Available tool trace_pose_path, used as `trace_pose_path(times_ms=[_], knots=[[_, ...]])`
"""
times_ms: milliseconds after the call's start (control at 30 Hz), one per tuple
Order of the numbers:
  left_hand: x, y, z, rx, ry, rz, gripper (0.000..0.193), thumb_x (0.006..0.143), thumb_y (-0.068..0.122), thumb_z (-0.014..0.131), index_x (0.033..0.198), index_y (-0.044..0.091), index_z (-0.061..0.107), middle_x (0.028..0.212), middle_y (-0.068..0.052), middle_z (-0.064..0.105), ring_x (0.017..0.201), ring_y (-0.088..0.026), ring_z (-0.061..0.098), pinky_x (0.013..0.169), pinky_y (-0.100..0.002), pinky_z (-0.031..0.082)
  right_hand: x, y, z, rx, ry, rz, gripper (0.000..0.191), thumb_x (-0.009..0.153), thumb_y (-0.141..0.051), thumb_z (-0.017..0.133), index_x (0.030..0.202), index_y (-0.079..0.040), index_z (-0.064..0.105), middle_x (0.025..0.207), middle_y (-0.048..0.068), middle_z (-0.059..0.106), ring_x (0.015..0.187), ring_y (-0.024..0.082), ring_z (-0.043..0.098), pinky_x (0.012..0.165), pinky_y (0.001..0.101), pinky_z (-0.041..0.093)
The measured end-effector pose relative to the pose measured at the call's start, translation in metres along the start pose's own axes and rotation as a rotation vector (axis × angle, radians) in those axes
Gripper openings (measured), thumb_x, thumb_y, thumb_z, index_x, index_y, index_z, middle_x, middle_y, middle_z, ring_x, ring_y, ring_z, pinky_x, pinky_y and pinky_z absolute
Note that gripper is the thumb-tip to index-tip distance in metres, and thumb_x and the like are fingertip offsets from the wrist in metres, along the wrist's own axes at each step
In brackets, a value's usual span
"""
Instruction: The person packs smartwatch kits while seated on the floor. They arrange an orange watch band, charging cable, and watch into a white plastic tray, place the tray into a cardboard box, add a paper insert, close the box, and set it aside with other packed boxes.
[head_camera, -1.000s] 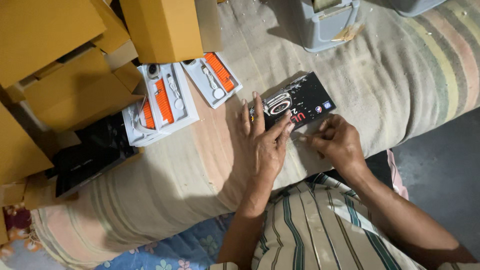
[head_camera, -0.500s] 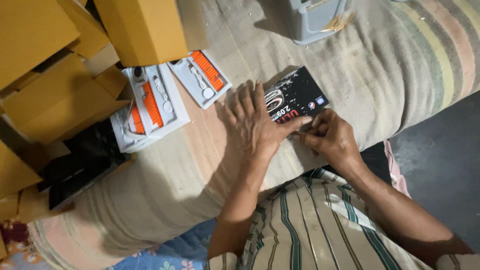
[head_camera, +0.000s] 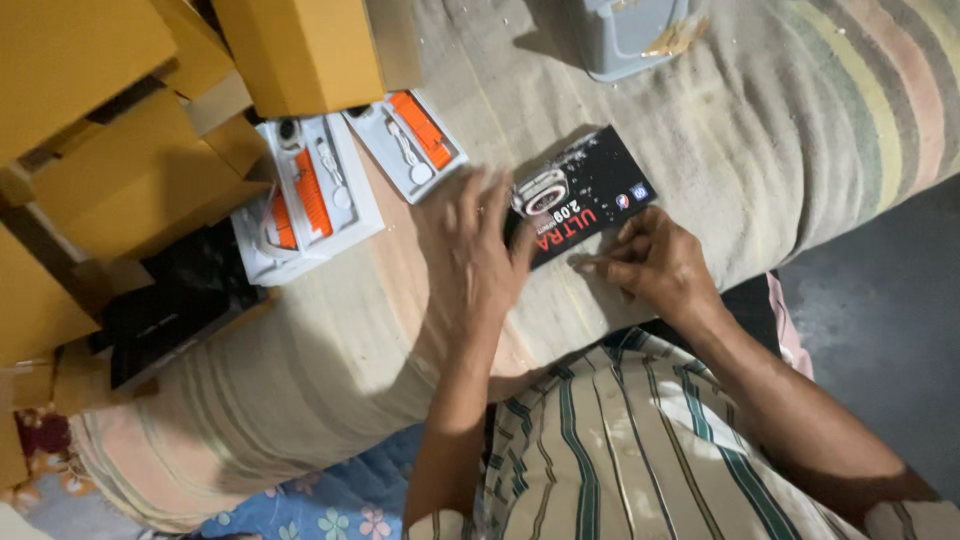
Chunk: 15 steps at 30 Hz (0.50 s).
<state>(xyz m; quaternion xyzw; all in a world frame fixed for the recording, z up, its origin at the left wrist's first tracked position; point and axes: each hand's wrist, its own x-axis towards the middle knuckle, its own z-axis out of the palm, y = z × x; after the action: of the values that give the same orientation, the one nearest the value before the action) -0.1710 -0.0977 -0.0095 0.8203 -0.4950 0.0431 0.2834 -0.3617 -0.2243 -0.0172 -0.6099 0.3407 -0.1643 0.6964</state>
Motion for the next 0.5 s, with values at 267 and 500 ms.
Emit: trace_pose_path(times_ms=[267,500], knots=[[-0.002,0.009,-0.023,0.079,-0.408,0.169,0.106,0.064,0.046,0.09,0.155,0.024,0.04,0.16,-0.022,0.036,0.139,-0.045,0.041,0.113,-0.059,0.034,0.003,-0.003,-0.006,-0.156,-0.003,0.088,0.042,0.075,0.001,0.081,0.107,0.001,0.053,0.088,0.013,0.073,0.068,0.017,0.068,0.052,0.0308,0.056],[0.035,0.0,-0.047,-0.121,-0.532,0.208,0.096,0.064,0.011,0.084,0.152,0.012,0.044,0.144,-0.027,0.051,0.129,-0.044,0.053,0.106,-0.047,0.045,0.014,-0.016,0.008,-0.076,0.033,-0.279,0.038,0.085,0.002,0.079,0.098,-0.003,0.044,0.091,0.009,0.07,0.092,0.014,0.075,0.079,0.0273,0.065]])
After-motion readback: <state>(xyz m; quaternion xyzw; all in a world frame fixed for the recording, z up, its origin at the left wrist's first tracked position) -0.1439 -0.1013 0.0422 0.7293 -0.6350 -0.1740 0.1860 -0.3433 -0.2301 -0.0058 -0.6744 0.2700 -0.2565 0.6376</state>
